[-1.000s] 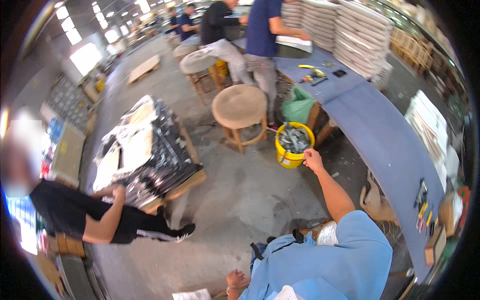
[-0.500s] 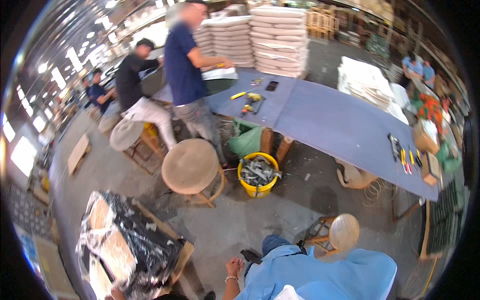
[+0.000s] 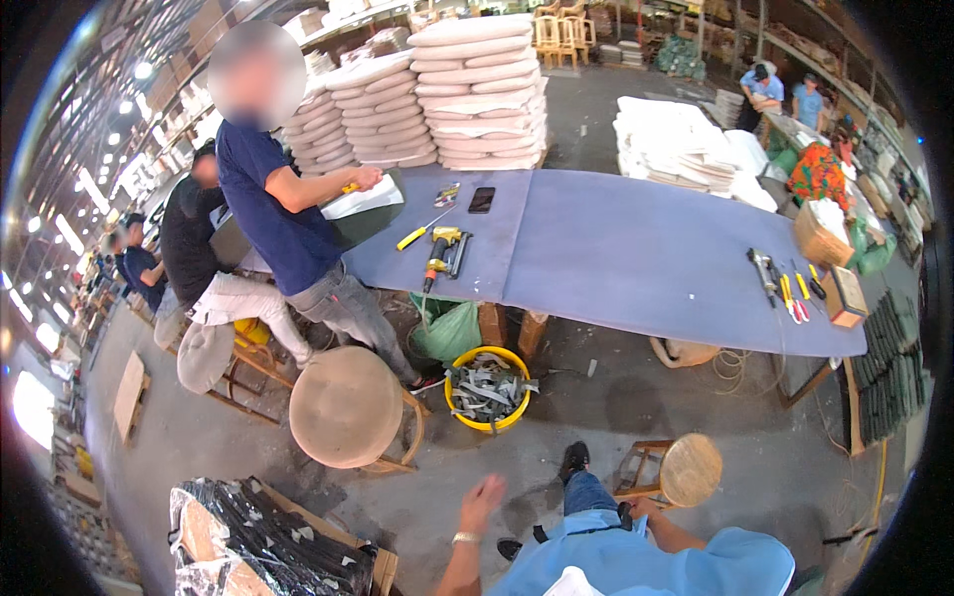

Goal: The person assembles cushion covers by folding fabric, inserting foam inserts, and securing edges with a staple gun. They then trim excess fabric with scissors and place the finished cushions on a nearby stack.

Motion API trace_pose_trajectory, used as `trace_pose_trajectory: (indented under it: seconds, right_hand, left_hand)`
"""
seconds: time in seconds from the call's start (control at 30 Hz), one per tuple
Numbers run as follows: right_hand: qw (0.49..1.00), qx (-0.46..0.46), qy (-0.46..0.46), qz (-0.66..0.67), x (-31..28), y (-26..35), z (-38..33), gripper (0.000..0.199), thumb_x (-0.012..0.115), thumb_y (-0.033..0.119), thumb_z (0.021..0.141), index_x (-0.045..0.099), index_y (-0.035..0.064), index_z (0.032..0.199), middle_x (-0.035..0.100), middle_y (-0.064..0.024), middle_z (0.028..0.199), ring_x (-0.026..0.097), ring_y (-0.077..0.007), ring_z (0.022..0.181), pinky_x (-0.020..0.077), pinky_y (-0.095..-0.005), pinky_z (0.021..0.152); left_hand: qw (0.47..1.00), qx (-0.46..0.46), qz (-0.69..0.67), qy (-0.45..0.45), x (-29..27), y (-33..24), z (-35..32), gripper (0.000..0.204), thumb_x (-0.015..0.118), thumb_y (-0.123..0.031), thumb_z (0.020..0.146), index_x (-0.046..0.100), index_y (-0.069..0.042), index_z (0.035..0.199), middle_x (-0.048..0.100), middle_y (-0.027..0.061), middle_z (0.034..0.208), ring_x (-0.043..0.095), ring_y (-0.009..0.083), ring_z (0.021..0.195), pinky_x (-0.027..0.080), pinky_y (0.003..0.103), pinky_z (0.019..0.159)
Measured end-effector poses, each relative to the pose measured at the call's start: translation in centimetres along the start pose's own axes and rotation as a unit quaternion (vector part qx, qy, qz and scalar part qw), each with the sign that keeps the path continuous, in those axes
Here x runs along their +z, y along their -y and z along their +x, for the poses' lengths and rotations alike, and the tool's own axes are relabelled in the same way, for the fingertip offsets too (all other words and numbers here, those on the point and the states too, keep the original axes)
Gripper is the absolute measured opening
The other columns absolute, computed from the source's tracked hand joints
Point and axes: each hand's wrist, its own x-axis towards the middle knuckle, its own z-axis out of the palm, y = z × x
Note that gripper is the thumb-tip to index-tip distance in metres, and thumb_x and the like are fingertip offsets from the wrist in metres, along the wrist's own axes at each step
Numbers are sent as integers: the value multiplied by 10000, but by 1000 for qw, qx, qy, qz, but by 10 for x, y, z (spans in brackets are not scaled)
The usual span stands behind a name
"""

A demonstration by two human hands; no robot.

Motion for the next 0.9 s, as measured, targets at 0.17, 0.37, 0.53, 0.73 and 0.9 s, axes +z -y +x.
trace_pose_trajectory:
  seconds: [0.17,0.37,0.53,0.73,0.9]
  right_hand:
    - [974,-111,8,-199,-116,4,128,237,584,336,904,719,142,907,740,-149,920,704,-340,793,551,-470,696]
    - [913,-80,-95,388,-327,197,138,279,654,183,1004,644,28,1237,727,-84,1043,694,-158,781,554,-263,672]
    - [883,-141,-90,439,-401,256,174,287,601,184,1040,620,-1,1258,719,-88,1095,685,-138,845,557,-284,766]
    - [914,-155,-33,373,-478,282,241,281,625,175,1032,630,9,1258,711,-89,1098,688,-147,913,569,-297,811]
    - [942,-165,-137,257,-639,328,322,277,641,162,1024,649,5,1253,720,-89,1077,686,-142,907,584,-299,821]
  left_hand:
    - [802,382,-150,434,267,-291,-89,533,456,-337,1098,483,76,1433,637,313,1294,561,422,1322,389,589,1132]
    - [582,425,-279,635,391,-360,-48,537,510,-233,1055,463,186,1387,692,322,1160,646,435,1191,332,519,1187]
    - [619,387,-360,581,456,-375,-7,445,552,-94,1031,525,297,1242,741,301,886,749,406,979,345,438,1192]
    - [606,386,-351,600,477,-432,123,420,600,-125,1025,570,222,1258,731,298,944,727,413,1032,376,496,1156]
    - [600,392,-346,606,499,-506,226,392,601,-139,1024,576,131,1307,710,288,1071,690,400,1118,419,506,1115]
